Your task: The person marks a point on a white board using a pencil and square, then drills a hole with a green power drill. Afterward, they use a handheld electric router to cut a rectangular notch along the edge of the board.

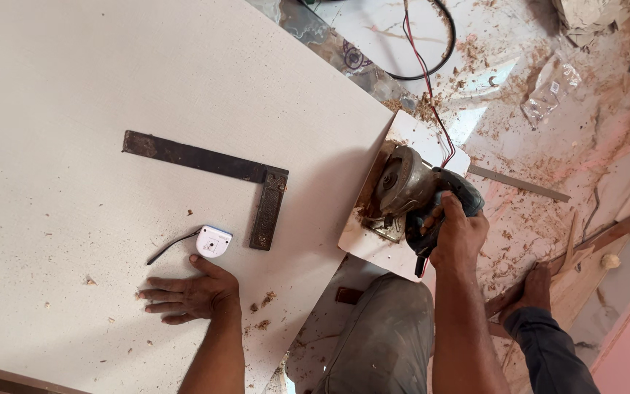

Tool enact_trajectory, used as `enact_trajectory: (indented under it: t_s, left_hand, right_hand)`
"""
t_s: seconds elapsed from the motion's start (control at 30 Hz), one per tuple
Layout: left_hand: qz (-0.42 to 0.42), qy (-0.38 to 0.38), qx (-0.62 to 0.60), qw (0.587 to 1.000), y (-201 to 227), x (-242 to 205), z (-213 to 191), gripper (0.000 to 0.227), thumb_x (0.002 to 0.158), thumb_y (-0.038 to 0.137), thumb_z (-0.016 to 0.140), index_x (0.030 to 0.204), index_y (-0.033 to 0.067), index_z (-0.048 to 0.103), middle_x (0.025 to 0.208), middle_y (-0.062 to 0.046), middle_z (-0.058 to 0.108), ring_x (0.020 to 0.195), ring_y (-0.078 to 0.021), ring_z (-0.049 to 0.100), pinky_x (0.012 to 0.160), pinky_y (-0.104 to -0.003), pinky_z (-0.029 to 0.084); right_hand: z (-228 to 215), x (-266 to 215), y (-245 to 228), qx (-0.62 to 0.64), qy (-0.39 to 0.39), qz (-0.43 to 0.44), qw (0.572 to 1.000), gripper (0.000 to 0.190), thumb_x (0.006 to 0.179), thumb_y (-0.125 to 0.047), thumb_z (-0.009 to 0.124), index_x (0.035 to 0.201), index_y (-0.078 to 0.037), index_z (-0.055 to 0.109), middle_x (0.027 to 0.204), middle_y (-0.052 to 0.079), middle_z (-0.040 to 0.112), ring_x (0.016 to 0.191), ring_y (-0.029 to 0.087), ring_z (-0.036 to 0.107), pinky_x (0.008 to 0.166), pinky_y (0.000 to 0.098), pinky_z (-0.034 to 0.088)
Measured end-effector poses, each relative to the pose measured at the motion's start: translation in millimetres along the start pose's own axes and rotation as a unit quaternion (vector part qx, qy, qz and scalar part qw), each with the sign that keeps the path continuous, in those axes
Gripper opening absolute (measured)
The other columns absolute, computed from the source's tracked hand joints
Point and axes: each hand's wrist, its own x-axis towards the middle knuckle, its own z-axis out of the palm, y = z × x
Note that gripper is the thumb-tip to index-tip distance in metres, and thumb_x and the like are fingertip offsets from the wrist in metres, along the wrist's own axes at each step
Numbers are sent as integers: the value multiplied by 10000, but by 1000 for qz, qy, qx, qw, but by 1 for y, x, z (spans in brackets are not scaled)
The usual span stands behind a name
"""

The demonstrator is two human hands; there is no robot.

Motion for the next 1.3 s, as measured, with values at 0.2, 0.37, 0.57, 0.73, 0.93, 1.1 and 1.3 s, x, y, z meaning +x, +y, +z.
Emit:
enact_trajectory:
  t_s: [0.2,0.37,0.57,0.73,0.93,1.1,1.3]
  left_hand:
    - [-5,-12,1,1000,-1,0,0,1046,990,799,166,1697,41,24,1735,-258,-96,1605,-469,-82,1245,-719,18]
    - [-2,-8,9,1000,-2,1,2,1047,994,802,167,1697,40,20,1734,-263,-99,1607,-471,-83,1248,-719,16]
    - [-8,-7,11,1000,-2,1,2,1042,990,799,166,1698,49,18,1738,-254,-97,1616,-467,-74,1255,-713,14]
    - [-7,-19,11,1000,1,0,-4,1051,986,802,178,1692,41,16,1732,-258,-101,1604,-480,-75,1249,-709,12]
    - [-1,-24,3,1000,2,-2,-7,1050,997,801,174,1690,32,-2,1730,-275,-105,1603,-495,-80,1247,-715,7]
    - [-14,-27,1,1000,3,0,-6,1051,981,806,170,1689,49,-5,1732,-264,-105,1605,-484,-81,1249,-712,7]
    - [-11,-26,-1,1000,2,0,-6,1060,979,817,159,1690,51,-15,1732,-258,-115,1602,-484,-87,1248,-712,-1]
  right_hand:
    - [7,-3,5,3,-1,6,1000,261,950,-128,660,1177,0,670,719,60,619,535,149,605,449,321,513]
    - [11,-7,8,2,6,19,1000,265,952,-124,651,1188,-7,680,713,53,608,529,146,589,442,319,494]
    - [11,-5,12,23,-11,9,1000,241,960,-124,650,1169,-3,661,709,54,602,518,158,601,434,331,503]
    - [11,-7,15,14,4,12,1000,223,970,-117,651,1160,1,663,715,62,607,525,162,605,435,340,510]
    - [10,-4,17,5,5,10,1000,242,963,-96,630,1188,-18,676,727,62,621,534,153,609,446,328,510]
    - [11,-2,19,-15,5,-2,1000,202,981,-88,641,1131,46,664,740,82,640,544,167,632,442,354,527]
    - [13,0,18,17,-11,-5,1000,227,961,-67,624,1158,42,658,732,84,626,536,171,631,446,349,539]
